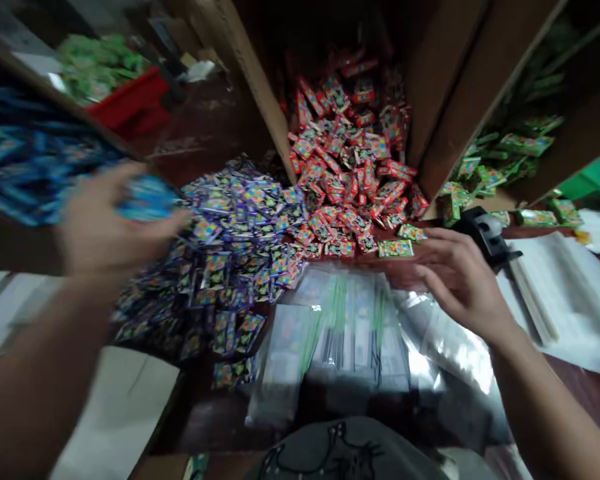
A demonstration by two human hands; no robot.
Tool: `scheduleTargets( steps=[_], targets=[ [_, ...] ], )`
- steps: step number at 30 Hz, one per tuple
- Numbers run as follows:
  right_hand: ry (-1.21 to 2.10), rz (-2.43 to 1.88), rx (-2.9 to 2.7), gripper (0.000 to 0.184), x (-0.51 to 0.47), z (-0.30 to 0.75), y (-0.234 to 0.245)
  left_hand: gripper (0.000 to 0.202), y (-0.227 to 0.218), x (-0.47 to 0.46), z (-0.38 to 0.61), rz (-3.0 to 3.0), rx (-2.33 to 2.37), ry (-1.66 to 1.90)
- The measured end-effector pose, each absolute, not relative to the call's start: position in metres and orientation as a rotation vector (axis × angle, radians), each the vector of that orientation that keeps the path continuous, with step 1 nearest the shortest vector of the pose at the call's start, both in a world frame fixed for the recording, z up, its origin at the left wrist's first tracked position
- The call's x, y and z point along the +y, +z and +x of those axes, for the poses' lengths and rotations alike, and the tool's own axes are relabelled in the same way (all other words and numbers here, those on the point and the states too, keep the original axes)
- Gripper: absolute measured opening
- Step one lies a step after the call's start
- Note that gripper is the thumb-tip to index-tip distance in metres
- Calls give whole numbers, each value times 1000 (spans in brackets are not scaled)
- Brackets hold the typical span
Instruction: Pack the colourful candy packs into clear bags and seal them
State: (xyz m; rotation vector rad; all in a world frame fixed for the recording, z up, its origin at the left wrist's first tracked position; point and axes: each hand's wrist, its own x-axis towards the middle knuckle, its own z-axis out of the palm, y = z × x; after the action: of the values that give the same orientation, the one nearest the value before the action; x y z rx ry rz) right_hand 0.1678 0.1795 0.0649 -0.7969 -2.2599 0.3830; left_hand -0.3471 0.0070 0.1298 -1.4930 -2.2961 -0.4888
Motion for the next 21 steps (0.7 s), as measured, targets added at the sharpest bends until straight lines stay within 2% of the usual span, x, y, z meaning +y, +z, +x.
scheduleTargets(
  steps=[2,3,6,7,9,11,14,17,21],
  targets=[
    [509,-519,-2327,36,180,125,65,83,108,14,-263,-1848,-2279,-446],
    [554,-427,-2335,40,178,101,65,86,94,20,-230,-1931,-2279,-418],
    [690,-175,-2356,48,159,29,69,109,64,38,-182,-1980,-2271,-383],
    [728,-106,-2360,50,150,10,71,110,61,38,-182,-1963,-2270,-418],
    [802,0,-2351,49,131,-19,78,103,66,26,-200,-1877,-2260,-555],
    [919,67,-2315,46,116,-41,88,89,80,5,-235,-1707,-2264,-733],
    [1321,80,-2217,53,101,-85,106,74,105,-25,-308,-1251,-2418,-875],
    [1855,-47,-1984,69,86,-163,122,77,127,-38,-387,-817,-2642,-796],
    [2337,-390,-1664,58,64,-304,128,92,146,-34,-480,-676,-2782,-650]
  ],
)
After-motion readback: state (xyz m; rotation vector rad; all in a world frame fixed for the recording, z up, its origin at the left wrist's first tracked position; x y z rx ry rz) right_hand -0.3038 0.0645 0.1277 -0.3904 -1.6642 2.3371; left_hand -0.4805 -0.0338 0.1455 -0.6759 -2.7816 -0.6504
